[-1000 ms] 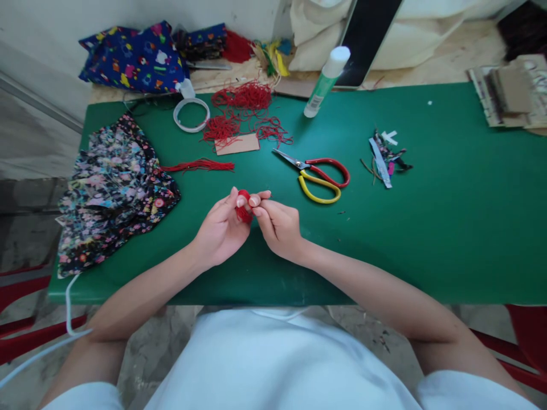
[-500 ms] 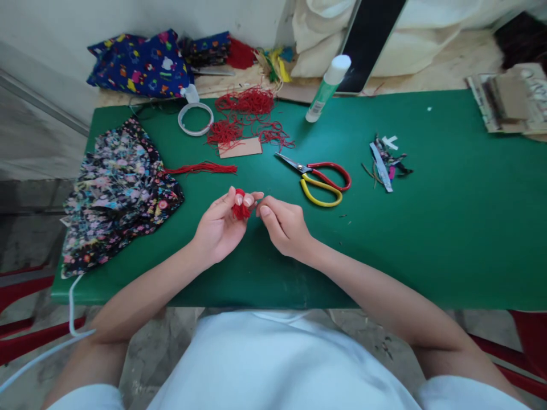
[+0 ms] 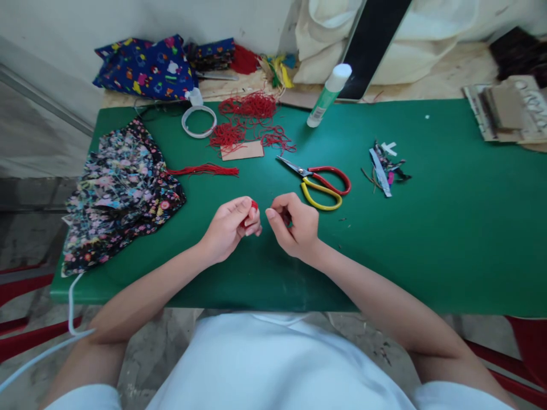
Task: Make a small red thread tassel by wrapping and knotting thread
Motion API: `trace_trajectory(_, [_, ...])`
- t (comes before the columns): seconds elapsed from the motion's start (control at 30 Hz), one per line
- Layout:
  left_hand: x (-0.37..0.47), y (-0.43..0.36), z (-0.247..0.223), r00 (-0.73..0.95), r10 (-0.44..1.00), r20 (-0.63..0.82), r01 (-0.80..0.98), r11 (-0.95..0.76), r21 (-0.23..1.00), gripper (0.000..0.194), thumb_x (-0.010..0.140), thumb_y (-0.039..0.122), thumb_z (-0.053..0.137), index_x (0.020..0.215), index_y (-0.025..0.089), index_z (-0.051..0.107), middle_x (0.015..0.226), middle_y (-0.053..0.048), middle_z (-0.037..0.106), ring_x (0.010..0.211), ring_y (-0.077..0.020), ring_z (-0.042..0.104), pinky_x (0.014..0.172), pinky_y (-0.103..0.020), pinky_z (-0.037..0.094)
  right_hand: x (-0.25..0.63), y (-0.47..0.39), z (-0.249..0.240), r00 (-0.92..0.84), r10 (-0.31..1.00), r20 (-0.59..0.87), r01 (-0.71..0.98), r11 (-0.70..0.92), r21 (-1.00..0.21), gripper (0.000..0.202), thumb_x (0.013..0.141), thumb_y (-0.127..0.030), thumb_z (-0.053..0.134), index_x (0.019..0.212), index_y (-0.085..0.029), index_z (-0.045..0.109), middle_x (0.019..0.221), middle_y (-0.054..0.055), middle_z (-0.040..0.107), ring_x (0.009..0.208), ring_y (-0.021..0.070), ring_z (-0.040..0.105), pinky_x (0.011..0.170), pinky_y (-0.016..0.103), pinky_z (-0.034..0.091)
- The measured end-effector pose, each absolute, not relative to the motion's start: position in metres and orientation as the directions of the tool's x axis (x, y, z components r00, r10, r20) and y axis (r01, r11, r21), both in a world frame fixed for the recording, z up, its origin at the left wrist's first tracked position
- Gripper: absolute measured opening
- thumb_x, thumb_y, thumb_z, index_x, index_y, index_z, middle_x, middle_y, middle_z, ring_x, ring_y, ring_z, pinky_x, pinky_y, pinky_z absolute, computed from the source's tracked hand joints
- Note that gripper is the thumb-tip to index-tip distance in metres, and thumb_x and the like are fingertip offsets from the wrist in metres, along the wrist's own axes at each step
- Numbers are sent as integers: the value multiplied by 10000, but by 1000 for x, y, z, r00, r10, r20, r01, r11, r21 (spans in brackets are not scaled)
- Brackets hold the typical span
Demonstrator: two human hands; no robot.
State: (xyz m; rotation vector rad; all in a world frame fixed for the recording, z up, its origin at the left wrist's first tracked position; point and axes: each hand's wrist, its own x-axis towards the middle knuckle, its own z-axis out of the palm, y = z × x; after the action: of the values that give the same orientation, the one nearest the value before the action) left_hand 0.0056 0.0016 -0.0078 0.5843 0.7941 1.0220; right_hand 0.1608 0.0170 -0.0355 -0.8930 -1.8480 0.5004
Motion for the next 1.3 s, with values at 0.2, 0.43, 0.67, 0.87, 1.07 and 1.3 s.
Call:
trace_trajectory(0.2, [3,1,-10,383,853,-355,-428,505,749,452,787,478,758,628,157,482,539,100,228,434,-22,208,405,-143,208,162,18,-34,-338,788,515,281,607,-744,29,927,-211,551,946,-195,537,641,-59,501,517,70,435,538,204,385])
trace_trajectory(0.43, [-1,2,-8,388,833,-394,-395,537,745,412,819,456,718,648,154,497,537,102,226,420,-20,196,402,-149,211,165,21,-33,-413,792,450,233,570,-788,67,912,-219,573,964,-178,562,672,-44,542,537,66,440,538,199,385])
trace_trajectory(0.67, [-4,5,-8,459,773,-438,-316,603,732,408,836,417,689,618,153,466,517,94,251,424,-22,215,413,-153,215,171,26,-30,-547,794,264,150,403,-903,51,866,-217,568,871,-172,546,650,-46,538,517,54,435,489,174,378])
trace_trajectory(0.87, [-3,4,-14,477,757,-447,-281,613,738,481,766,507,753,620,157,457,508,97,281,415,-12,223,403,-148,209,166,23,-33,-486,824,290,193,425,-884,50,744,-141,556,779,-175,544,592,-64,523,488,37,431,473,149,377])
trace_trajectory(1.07, [-1,4,-12,470,754,-459,-301,626,719,435,835,437,683,606,164,433,511,93,265,410,-15,207,400,-147,219,159,17,-33,-399,877,267,195,366,-910,29,739,-159,538,720,-179,528,542,-74,479,461,31,378,458,155,345])
trace_trajectory(1.3, [1,3,-9,450,751,-484,-355,647,674,416,891,327,585,566,165,381,518,81,262,408,-20,216,405,-149,233,154,13,-35,-366,921,137,143,201,-969,39,746,-192,525,727,-187,492,553,-76,441,459,33,360,432,159,302])
